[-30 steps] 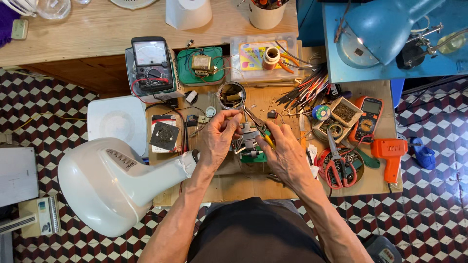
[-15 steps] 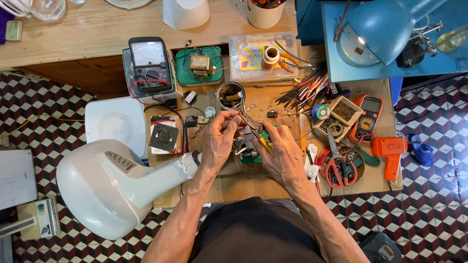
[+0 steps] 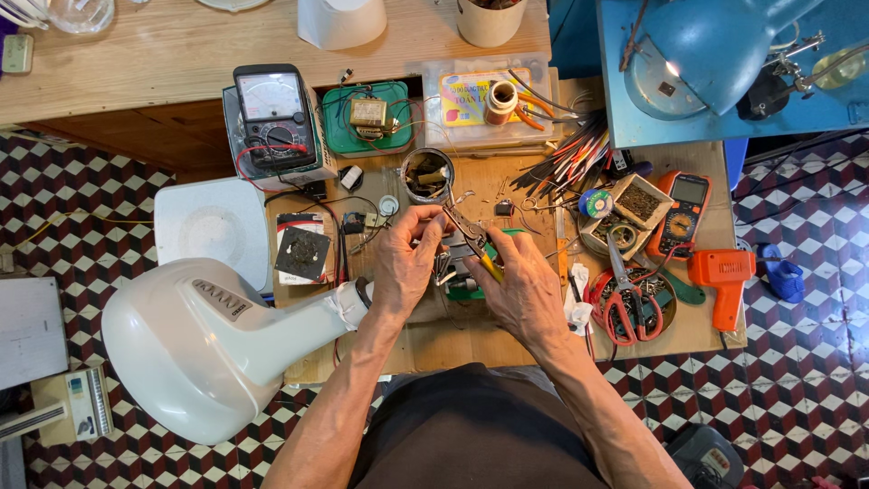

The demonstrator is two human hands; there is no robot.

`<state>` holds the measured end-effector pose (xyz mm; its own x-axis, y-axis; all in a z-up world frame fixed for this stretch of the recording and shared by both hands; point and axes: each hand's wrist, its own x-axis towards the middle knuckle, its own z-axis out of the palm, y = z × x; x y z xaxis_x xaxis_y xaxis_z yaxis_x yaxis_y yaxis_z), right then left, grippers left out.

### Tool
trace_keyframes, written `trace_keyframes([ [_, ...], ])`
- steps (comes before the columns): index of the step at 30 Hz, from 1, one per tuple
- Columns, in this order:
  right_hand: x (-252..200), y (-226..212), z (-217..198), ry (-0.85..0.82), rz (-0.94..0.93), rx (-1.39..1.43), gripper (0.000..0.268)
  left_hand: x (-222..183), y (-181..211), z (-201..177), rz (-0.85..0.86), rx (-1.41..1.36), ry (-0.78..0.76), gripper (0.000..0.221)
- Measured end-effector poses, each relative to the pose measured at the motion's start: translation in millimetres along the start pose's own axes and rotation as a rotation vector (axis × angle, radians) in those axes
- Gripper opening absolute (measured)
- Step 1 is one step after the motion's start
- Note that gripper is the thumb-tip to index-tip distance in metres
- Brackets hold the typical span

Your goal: The person works on a disassembled ceiling fan motor at a cluttered workbench. They use a heat gun to warm the motor housing, then strip and twist wires, and use pliers to adjust components. The task involves repeated handling of wires and motor parts without a visible final assembly.

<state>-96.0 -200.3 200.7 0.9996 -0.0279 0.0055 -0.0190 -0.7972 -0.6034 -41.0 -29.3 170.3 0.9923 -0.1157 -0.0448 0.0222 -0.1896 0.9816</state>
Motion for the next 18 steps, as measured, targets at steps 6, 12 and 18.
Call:
trace_keyframes([
  [6, -2, 4, 5, 0.074, -0.043, -0.001, 0.043, -1, 5, 0, 0.052, 0.172, 0.038, 0.018],
  [12, -5, 17, 14, 0.145, -0.080, -0.035, 0.036, -3, 8, 4, 0.056, 0.250, 0.040, 0.016],
  [18, -10, 31, 26, 0.083, -0.016, -0.061, 0.030, -3, 11, 4, 0.068, 0.341, -0.006, 0.015],
])
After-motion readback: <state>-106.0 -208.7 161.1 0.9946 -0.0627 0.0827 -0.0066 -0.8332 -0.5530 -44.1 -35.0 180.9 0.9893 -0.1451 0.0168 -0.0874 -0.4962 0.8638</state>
